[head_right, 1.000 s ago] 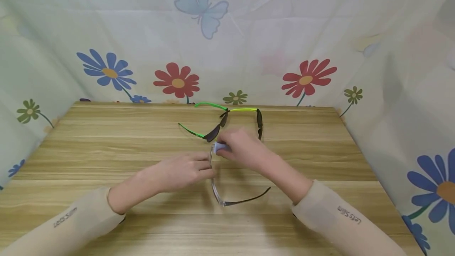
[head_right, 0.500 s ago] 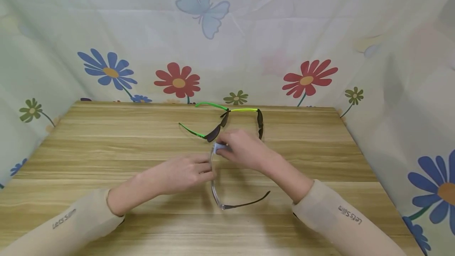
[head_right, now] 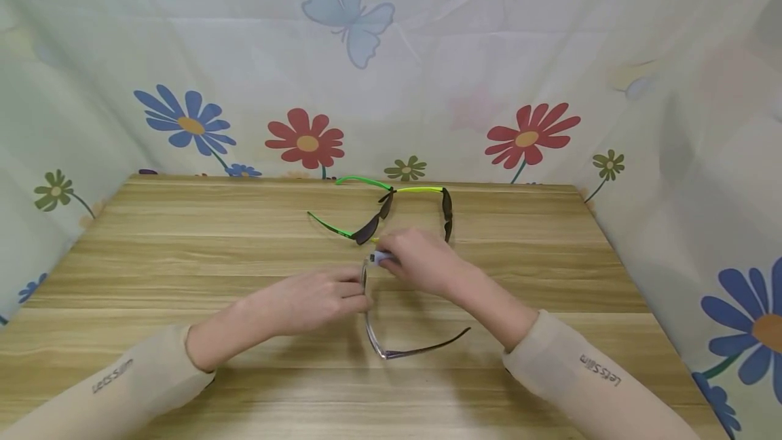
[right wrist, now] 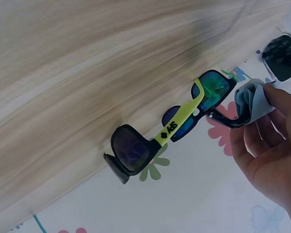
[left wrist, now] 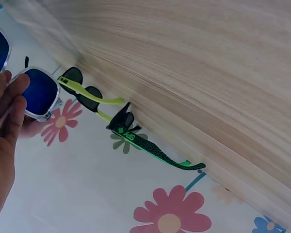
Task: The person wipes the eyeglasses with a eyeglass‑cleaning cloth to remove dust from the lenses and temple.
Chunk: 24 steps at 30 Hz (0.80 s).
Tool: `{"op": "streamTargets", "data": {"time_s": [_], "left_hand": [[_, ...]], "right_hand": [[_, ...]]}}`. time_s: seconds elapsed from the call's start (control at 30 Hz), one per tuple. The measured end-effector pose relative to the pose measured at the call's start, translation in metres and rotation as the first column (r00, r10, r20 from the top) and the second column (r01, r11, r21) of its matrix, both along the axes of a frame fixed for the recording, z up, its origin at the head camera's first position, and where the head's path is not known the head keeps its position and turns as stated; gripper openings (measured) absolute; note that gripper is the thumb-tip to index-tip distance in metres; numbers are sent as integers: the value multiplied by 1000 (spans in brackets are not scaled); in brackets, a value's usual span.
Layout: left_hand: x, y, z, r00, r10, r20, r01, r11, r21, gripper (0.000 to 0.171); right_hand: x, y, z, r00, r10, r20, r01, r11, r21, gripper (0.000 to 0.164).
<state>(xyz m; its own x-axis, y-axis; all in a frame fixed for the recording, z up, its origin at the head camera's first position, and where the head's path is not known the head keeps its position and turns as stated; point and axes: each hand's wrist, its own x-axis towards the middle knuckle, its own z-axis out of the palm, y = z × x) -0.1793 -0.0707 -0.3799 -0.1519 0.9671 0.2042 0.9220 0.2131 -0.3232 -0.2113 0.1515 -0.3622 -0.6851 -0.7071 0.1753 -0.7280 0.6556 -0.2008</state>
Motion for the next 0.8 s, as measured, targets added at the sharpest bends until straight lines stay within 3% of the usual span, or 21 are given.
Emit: {"op": "streamTargets", "data": {"time_s": [0.6,0.8], "left_hand": [[-7,-7,0,996,5,89,-8,999,33,24],[-8,-11,2,997,9,81,-12,999,46,23]], "right_hand": [[2,14,-1,994,-78,71,78,997,1,6],[1,20,-2,991,-89,101,92,996,-23,6]]}}
